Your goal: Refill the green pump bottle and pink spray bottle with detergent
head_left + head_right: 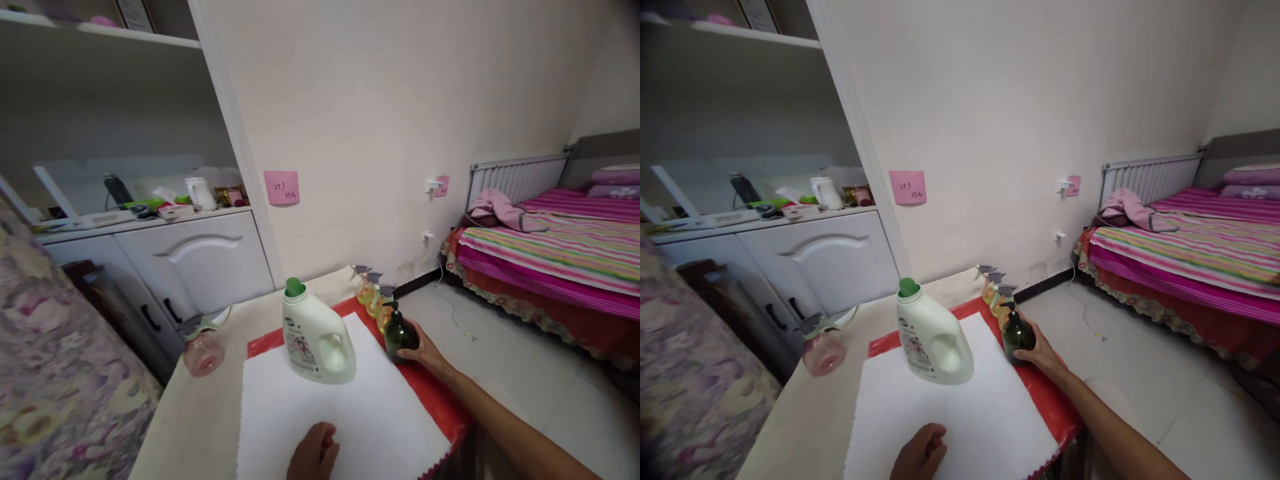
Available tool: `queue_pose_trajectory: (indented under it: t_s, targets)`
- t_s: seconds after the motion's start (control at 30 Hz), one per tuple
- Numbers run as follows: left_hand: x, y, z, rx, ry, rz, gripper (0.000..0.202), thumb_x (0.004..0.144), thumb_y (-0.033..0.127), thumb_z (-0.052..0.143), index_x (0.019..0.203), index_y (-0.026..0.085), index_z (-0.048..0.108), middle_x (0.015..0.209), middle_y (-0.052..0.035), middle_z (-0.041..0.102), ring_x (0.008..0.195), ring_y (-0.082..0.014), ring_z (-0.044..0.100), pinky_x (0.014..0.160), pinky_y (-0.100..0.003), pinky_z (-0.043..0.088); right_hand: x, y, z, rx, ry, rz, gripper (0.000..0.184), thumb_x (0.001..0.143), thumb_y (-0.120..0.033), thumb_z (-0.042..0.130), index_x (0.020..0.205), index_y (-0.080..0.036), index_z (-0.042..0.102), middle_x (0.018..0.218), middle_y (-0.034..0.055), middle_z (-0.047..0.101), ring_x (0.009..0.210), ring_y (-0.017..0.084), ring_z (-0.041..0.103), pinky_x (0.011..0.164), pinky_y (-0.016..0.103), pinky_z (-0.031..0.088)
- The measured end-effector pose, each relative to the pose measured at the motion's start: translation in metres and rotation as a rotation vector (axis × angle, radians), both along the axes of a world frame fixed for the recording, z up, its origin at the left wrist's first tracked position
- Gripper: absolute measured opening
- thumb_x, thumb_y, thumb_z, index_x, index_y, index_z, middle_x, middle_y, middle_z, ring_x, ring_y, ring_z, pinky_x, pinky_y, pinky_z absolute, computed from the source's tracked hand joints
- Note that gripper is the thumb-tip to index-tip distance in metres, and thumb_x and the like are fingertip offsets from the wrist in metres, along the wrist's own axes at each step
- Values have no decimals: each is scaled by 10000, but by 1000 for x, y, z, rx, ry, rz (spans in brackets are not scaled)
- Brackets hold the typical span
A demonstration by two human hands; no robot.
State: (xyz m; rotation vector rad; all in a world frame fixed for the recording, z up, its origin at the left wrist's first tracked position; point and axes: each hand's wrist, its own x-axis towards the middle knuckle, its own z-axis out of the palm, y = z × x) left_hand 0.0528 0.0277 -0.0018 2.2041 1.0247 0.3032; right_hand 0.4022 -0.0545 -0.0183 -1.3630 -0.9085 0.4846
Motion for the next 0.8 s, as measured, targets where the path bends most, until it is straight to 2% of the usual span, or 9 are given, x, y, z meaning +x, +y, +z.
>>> queue_pose_trajectory:
  t_s: [0.2, 0.43, 0.53, 0.67, 0.8]
  targets:
    - [0, 0, -6, 20, -32, 26, 201, 784, 262, 466, 923, 217, 605, 850, -35, 682, 799, -192, 648, 774, -288, 484, 1, -12, -8, -50, 18, 13, 824, 614, -291, 781, 1343, -232, 401, 1317, 89, 579, 1234, 282, 527, 1083, 486, 376]
    - [0, -1, -3, 18, -25, 22, 216, 790, 235, 455, 936, 205, 611, 865, -41, 686, 818, -184, 649, 785, -272, 479, -5, -8, -23, -88, -39, -141, 938, 553, -325, 807, 1367, -255, 347, 1438, 96, 407, 1352, 307, 366, 1143, 493, 267]
    - [0, -2, 1, -4, -7, -4, 221, 794, 226, 459, 955, 193, 606, 871, -49, 685, 815, -185, 645, 785, -278, 481, -8, -5, -26, -93, -56, -179, 931, 551, -320, 806, 1356, -241, 344, 1402, 99, 440, 1333, 311, 387, 1143, 501, 257]
    - [0, -4, 7, -13, 1, -10, 224, 799, 221, 458, 968, 184, 601, 885, -59, 683, 824, -188, 642, 791, -284, 478, -5, -8, -20, -64, -63, -120, 839, 605, -315, 782, 1335, -244, 375, 1358, 89, 517, 1275, 281, 474, 1115, 471, 331]
    - [1, -6, 9, -26, 11, 11, 218, 800, 238, 464, 963, 196, 603, 882, -49, 680, 826, -189, 642, 789, -285, 475, -3, -15, -14, -40, -57, -71, 831, 604, -343, 784, 1335, -241, 402, 1356, 97, 548, 1256, 297, 505, 1089, 491, 367]
